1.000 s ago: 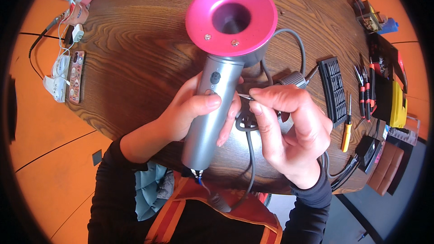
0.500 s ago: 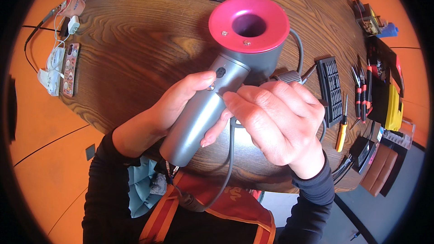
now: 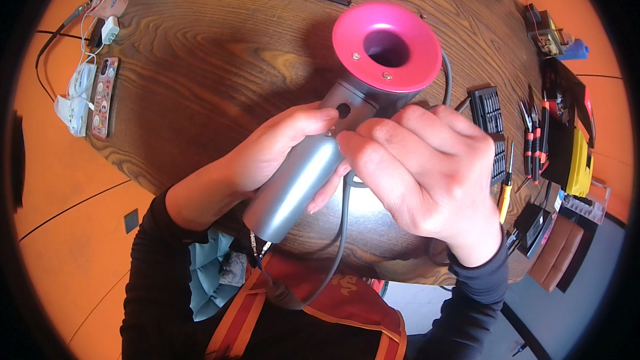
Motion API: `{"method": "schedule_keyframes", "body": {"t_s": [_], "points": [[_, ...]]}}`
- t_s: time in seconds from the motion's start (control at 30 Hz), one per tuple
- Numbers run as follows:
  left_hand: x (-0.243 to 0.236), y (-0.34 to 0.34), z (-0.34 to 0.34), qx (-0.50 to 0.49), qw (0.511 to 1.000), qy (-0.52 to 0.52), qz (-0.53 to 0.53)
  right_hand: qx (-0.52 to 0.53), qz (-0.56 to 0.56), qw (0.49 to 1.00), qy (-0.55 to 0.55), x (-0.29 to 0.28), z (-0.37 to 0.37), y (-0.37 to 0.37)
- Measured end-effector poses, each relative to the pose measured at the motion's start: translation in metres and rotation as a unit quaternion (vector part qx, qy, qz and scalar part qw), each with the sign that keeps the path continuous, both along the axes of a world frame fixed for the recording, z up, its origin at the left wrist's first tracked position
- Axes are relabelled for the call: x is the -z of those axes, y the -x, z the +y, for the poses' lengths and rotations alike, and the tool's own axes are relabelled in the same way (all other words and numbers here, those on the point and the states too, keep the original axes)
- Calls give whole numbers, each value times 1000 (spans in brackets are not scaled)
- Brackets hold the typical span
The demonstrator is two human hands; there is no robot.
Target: The person disassembles a hairdryer by removing screws and detaching the handle from the main body. They use a screwdriver to remove screws from the handle and body, then separate the components and inspect the internal wiring.
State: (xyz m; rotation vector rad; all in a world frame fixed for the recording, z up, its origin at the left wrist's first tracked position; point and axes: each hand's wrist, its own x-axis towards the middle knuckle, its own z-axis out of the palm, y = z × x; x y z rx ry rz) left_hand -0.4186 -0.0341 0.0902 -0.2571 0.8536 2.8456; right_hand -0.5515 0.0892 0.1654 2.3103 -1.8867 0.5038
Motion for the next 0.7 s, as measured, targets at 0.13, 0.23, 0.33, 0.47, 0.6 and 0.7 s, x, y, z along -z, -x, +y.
{"method": "schedule_keyframes", "body": {"t_s": [0.13,0.23,0.33,0.47,0.6,0.7], "points": [[-1,1,5,-23,995,56,-73,-46,13,997,-55,-10,-9,10],[-2,0,3,-10,993,82,-82,-62,17,994,-88,-12,-14,12],[-1,-2,0,-3,994,88,-71,-70,54,994,-69,-11,-13,8],[-3,-3,-2,1,994,64,-92,-62,105,993,-3,-4,-6,-2],[-7,-5,-1,-31,992,9,-118,-43,167,982,80,11,1,-10],[-7,-5,-2,-46,994,-2,-102,-25,184,972,141,25,1,-14]]}}
